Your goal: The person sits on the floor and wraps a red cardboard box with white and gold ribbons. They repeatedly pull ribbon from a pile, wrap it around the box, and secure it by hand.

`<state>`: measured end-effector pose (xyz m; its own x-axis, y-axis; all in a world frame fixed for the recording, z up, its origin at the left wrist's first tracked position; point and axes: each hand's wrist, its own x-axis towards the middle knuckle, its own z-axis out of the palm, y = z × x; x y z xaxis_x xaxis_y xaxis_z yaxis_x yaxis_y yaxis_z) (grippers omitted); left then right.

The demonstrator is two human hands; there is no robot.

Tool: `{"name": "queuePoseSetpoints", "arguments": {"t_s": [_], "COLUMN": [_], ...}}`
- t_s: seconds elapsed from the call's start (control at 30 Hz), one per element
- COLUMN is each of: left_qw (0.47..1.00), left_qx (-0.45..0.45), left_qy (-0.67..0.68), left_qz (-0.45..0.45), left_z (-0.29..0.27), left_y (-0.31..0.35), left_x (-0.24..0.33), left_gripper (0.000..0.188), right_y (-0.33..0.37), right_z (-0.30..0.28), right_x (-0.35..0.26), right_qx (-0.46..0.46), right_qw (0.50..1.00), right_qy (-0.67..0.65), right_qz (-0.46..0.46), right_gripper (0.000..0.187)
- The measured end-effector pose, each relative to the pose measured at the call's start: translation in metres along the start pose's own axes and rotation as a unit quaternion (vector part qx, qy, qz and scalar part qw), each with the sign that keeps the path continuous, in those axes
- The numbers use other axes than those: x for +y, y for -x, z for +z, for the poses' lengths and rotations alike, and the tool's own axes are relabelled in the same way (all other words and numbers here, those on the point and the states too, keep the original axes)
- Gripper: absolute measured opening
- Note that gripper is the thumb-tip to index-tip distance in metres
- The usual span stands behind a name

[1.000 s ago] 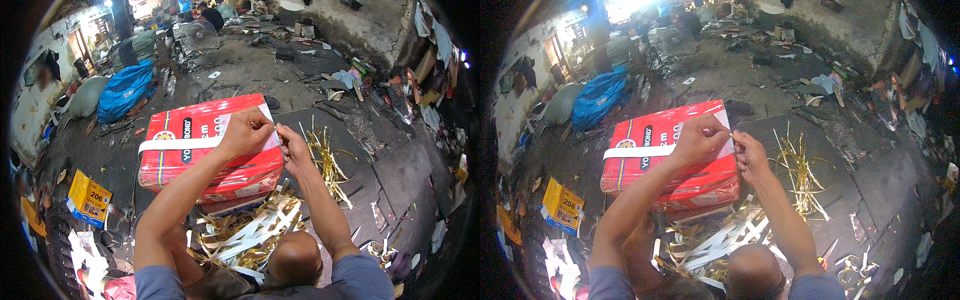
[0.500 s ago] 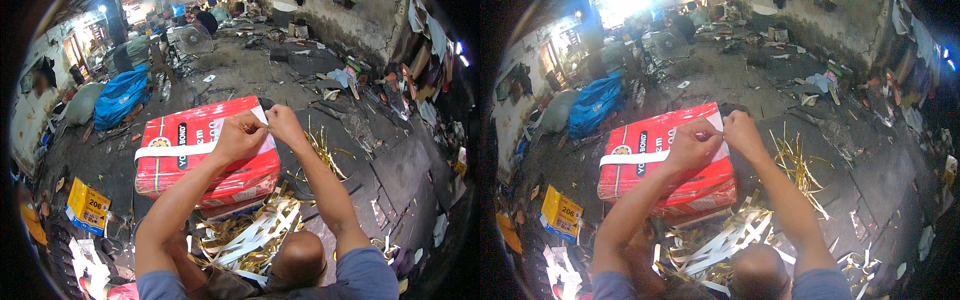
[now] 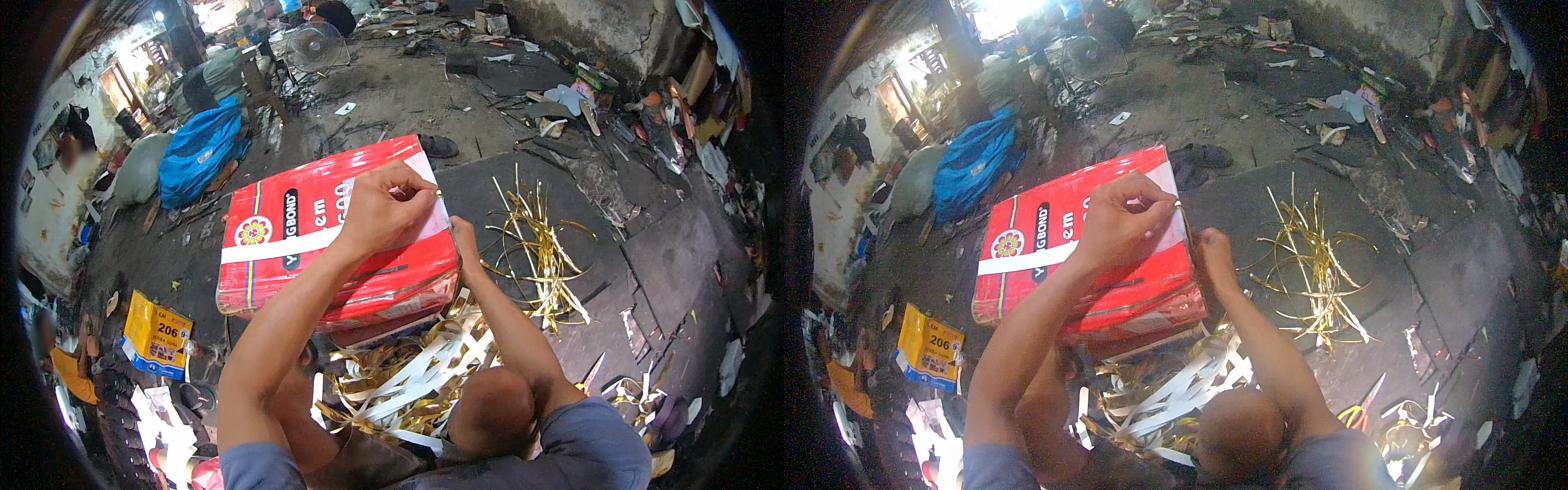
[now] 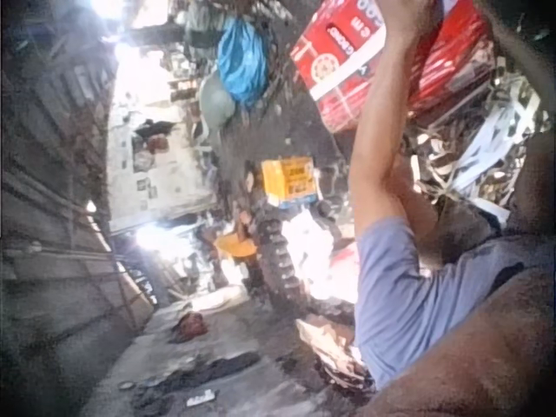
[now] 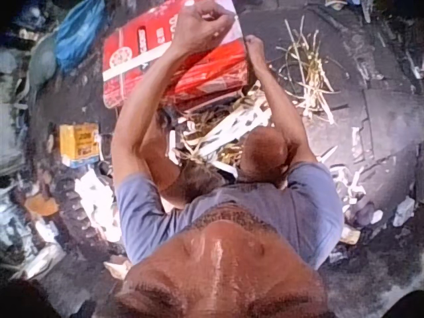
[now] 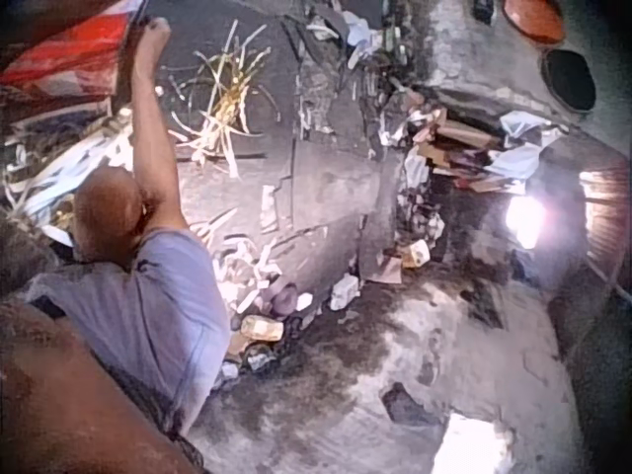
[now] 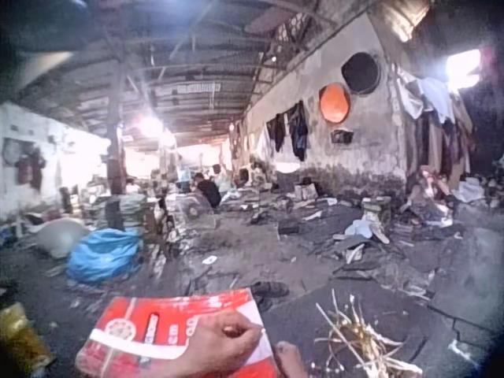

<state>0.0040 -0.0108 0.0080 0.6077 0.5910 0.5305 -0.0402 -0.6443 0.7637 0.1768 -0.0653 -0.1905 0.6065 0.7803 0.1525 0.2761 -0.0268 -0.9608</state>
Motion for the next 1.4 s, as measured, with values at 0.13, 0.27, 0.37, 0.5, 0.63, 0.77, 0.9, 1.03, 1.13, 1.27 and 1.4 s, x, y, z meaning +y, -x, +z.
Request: {"name": "queuePoseSetpoints", "arguments": {"t_s": [0.13, 0.27, 0.37, 0.5, 0.63, 0.77, 0.9, 1.03, 1.13, 1.27, 1.4], "left_qw": [1.000, 0.999, 1.000, 1.000, 1.000, 0.999, 1.000, 0.999, 0.999, 0.999, 0.994], "left_qx": [-0.001, -0.009, 0.002, 0.014, -0.010, 0.016, 0.018, 0.015, 0.011, -0.008, -0.009], "left_qy": [0.007, 0.030, 0.019, -0.014, 0.009, 0.033, 0.018, 0.036, 0.037, 0.044, 0.094], "left_qz": [-0.015, -0.019, -0.019, -0.016, 0.024, -0.016, 0.006, -0.015, -0.017, -0.014, -0.046], "left_z": [-0.004, 0.002, 0.002, -0.003, 0.000, -0.006, -0.005, -0.001, 0.003, -0.004, 0.000], "left_y": [0.002, 0.000, 0.001, 0.003, 0.000, 0.006, 0.006, 0.002, 0.000, -0.004, 0.001], "left_x": [-0.001, -0.006, -0.002, -0.003, -0.004, -0.014, -0.012, -0.007, -0.006, -0.014, -0.010], "left_gripper": [0.007, 0.007, 0.007, 0.007, 0.002, 0.005, 0.005, 0.005, 0.005, 0.005, 0.003], "right_y": [0.007, -0.002, 0.020, 0.051, 0.026, -0.052, -0.052, -0.030, -0.036, -0.041, -0.033], "right_z": [0.007, 0.018, 0.022, 0.026, -0.051, -0.143, -0.105, -0.036, -0.029, -0.009, 0.000], "right_x": [0.018, 0.135, 0.183, 0.205, 0.222, 0.120, -0.124, -0.194, -0.162, -0.112, -0.069], "right_qx": [0.025, 0.012, 0.043, 0.013, -0.031, 0.269, 0.064, 0.010, 0.003, -0.013, -0.007], "right_qw": [1.000, 0.975, 0.996, 0.965, 0.968, 0.954, 0.981, 0.961, 0.986, 0.997, 0.997], "right_qy": [-0.005, -0.195, -0.004, 0.224, 0.214, 0.131, -0.103, 0.197, 0.088, -0.042, -0.057], "right_qz": [-0.006, 0.104, 0.075, 0.133, 0.125, 0.038, -0.149, -0.193, -0.144, -0.067, -0.049], "right_gripper": [0.021, 0.022, 0.027, 0.029, 0.032, 0.023, 0.018, 0.037, 0.041, 0.042, 0.043]}}
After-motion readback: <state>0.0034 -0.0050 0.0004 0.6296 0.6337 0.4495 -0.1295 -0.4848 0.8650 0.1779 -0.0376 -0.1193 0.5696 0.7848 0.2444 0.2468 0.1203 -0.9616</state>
